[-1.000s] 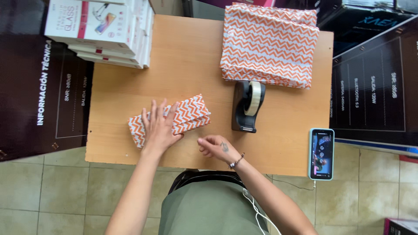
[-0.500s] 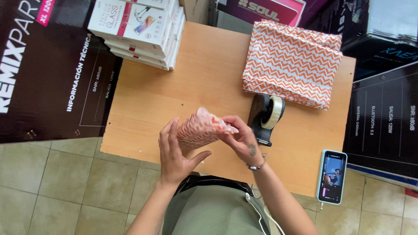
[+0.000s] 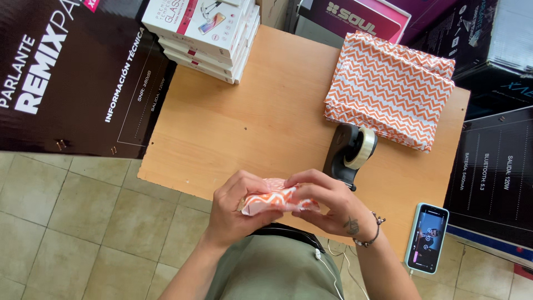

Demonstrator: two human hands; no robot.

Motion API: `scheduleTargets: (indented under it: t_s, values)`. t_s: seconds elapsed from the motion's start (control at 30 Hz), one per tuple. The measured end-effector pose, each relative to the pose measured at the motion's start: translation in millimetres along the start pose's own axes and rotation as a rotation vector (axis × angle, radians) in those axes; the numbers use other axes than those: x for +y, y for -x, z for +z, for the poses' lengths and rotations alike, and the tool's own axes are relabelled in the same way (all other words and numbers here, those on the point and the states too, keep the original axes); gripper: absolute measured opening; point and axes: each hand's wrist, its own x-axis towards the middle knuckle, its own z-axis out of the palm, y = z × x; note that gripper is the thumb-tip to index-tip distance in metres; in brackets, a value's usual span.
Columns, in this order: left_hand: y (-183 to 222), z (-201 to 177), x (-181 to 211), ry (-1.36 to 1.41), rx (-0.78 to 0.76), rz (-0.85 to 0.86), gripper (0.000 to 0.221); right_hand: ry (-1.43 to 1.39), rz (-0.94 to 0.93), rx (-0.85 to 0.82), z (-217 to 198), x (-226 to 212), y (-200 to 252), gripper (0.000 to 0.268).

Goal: The person places a boxed screen protector onto decorative paper, folds the paper around the box, and applies tape from a dispenser to secure the wrapping.

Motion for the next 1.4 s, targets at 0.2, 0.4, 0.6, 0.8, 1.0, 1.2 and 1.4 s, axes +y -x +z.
scheduleTargets:
  t_s: [0.2,0.4,0.6,0.8,1.0,1.2,1.4]
  values:
    - [5.6,-24.4,3.4,0.107,-0.112,-0.009,0.059,0.019,-0.168,-0.244,-9.0,-22.7,-17.5,0.017]
    - [4.2,-52.3,14.8,0.050,-0.269,-0.071,0.046,0.419,-0.314,-0.549,-7.0,-46.0,-43.5,0.037]
    - [10.4,-59.3,18.7,0.000,-0.258,-0.054,0.033,0.569,-0.382,-0.383,-7.5,-42.5,-44.6,0.033]
    - [20.9,-45.1,27.8,-0.020,-0.089,-0.121,0.021,0.277,-0.045,-0.201,31.0,-32.8,-23.2,0.024]
    - [27.4,-17.0,34.9,0.023,0.044,-0.224,0.020,0.251,0.054,0.256,75.1,-15.7,5.9,0.011]
    - [31.1,2.7,32.3,-0.007,0.253,-0.196,0.019,-0.312,0.374,0.600,101.5,-2.6,26.4,0.041]
    - [35.2,9.9,27.3,0.087,0.234,-0.323,0.021,0.201,0.145,0.642,102.6,-10.4,18.4,0.016]
